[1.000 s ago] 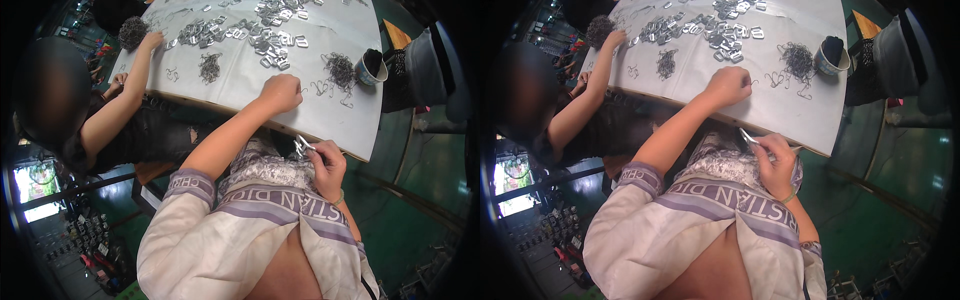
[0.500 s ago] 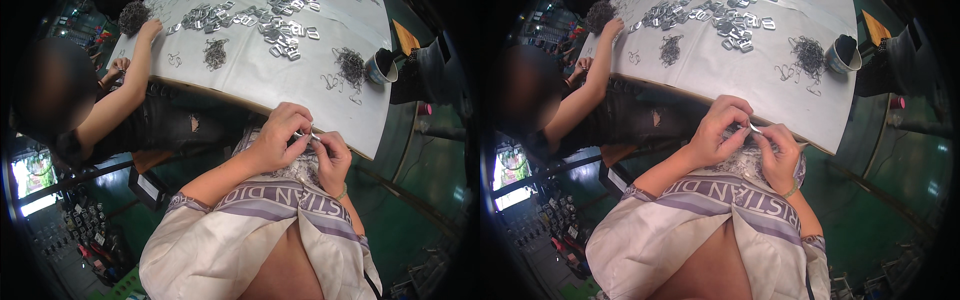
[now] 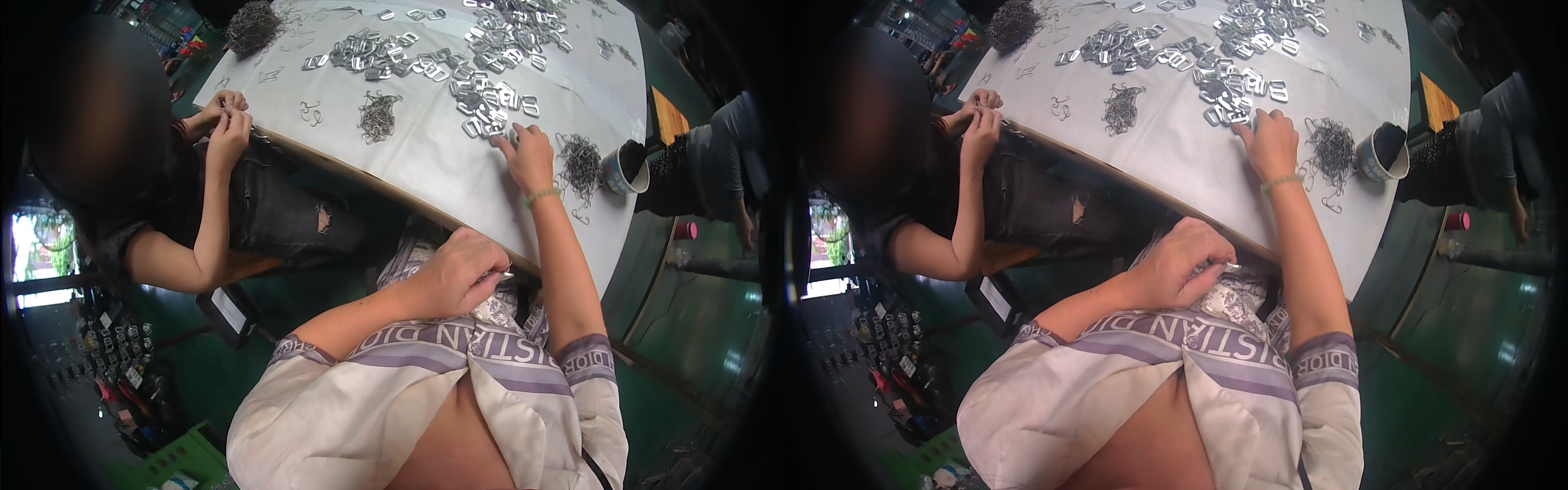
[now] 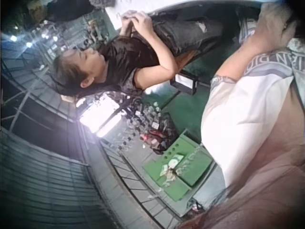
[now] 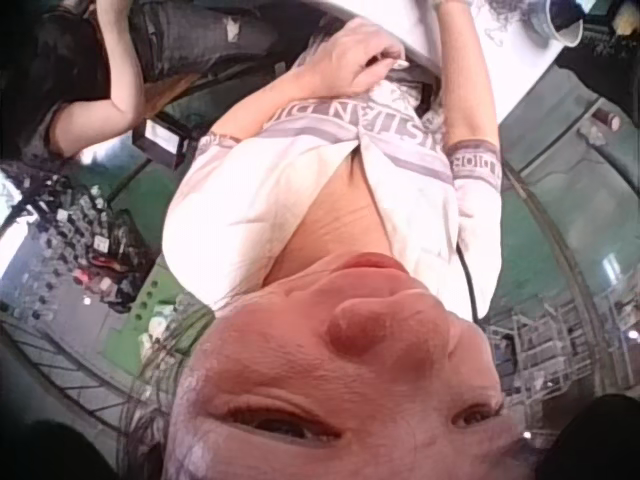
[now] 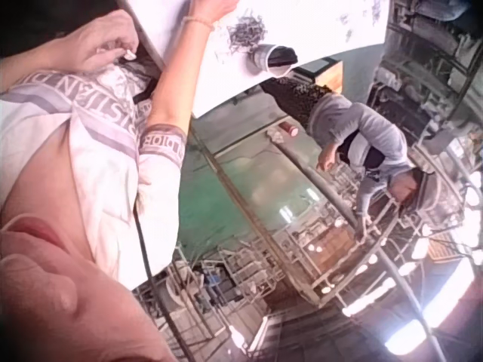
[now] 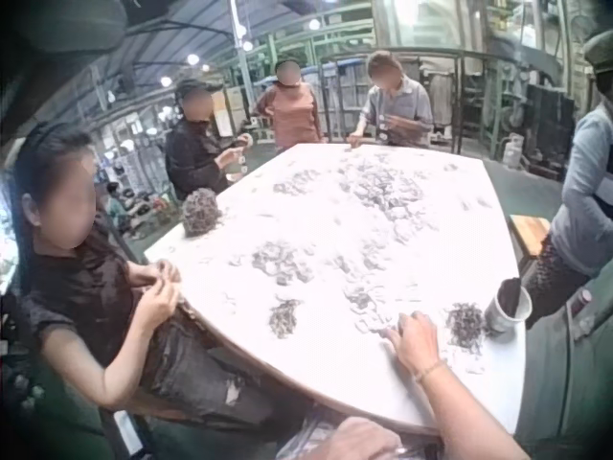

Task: The person assembles keychains by attaching metal hooks to rectangular metal plates at a workbench. They repeatedly pick up a plate and a hook, connect them by hand, and place the finished unit onto a hanging rack. Coworkers perform the same task at the same table.

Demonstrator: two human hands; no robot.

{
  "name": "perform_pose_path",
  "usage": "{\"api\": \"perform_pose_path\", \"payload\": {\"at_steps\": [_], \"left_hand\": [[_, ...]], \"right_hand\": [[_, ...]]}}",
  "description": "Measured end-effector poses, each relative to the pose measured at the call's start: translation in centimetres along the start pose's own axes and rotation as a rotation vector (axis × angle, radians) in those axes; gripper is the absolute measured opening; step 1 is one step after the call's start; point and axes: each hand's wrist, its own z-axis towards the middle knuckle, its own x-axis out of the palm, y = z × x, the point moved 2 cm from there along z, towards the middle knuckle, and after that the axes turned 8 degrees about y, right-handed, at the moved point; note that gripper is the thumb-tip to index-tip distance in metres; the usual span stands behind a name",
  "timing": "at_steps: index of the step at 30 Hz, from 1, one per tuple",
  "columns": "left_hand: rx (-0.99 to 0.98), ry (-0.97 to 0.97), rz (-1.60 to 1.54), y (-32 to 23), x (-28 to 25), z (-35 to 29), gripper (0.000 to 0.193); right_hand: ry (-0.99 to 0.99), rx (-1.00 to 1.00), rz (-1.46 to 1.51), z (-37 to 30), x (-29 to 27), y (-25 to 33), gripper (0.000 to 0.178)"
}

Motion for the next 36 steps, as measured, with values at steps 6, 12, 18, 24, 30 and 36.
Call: {"api": "perform_pose_path", "payload": {"at_steps": [6, 12, 18, 24, 30, 36], "left_hand": [[-0.052, -0.024, -0.002, 0.4, 0.0, -0.8, 0.019], [-0.132, -0.081, -0.004, 1.3, 0.1, -1.0, 0.017], [-0.149, -0.146, 0.101, 0.9, -0.1, -0.2, 0.016], [-0.132, -0.179, 0.205, 0.8, -0.1, 0.1, 0.016], [-0.131, -0.127, 0.195, 0.7, 0.8, 0.0, 0.014], [-0.412, 0.069, -0.18, 3.5, -2.2, 1.7, 0.013]], "right_hand": [[0.193, 0.226, 0.321, 2.3, 1.2, -0.8, 0.035], [0.267, 0.221, 1.137, -4.1, -4.2, 1.6, 0.021], [0.477, 0.144, 1.183, -10.9, -7.8, 3.6, 0.017], [0.52, 0.087, 1.238, -12.6, -9.3, 4.7, 0.02], [0.441, 0.127, 1.131, -13.9, -9.9, 4.3, 0.013], [0.188, -0.071, 0.79, -16.1, -9.9, 3.8, 0.006]]}}
